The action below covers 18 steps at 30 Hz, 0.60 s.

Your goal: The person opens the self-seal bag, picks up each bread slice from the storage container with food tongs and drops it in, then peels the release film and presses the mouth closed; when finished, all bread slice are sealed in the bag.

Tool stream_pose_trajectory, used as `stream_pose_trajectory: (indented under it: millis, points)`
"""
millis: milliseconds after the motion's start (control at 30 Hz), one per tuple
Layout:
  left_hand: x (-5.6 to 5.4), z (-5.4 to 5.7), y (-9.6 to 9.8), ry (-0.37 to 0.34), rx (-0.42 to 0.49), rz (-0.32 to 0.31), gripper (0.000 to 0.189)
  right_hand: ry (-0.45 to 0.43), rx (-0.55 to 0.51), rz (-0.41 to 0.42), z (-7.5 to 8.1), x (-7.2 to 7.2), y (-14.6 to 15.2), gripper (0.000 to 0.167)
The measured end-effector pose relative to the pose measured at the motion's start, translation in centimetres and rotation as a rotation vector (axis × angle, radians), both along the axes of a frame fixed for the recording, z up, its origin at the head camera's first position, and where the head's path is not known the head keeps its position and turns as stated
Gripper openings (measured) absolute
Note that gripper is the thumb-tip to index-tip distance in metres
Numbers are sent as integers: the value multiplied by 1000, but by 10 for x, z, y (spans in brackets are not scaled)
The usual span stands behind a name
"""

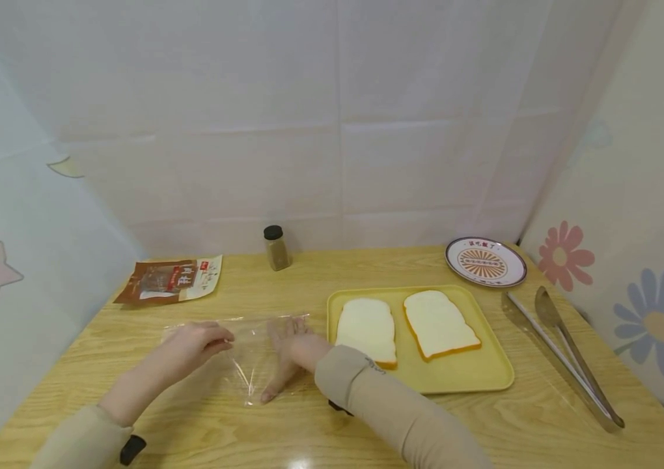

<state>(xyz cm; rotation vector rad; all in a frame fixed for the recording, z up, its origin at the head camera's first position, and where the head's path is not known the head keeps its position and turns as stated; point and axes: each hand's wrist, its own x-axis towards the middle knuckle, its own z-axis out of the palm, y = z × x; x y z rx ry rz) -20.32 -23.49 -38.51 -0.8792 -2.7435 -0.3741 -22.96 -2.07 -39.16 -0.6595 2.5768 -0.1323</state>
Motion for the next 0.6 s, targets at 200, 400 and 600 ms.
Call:
stream_pose_trajectory:
  millis: [200, 400, 600]
  points:
    - [-2, -2, 4, 121, -24, -2, 11, 28, 63, 7, -1, 1, -2, 133]
    - [-6, -7, 3, 110, 126, -159, 6, 18, 75, -13, 1, 3, -2, 131]
    - [-6, -7, 4, 130, 59, -154, 7, 22, 68, 12, 0, 3, -1, 130]
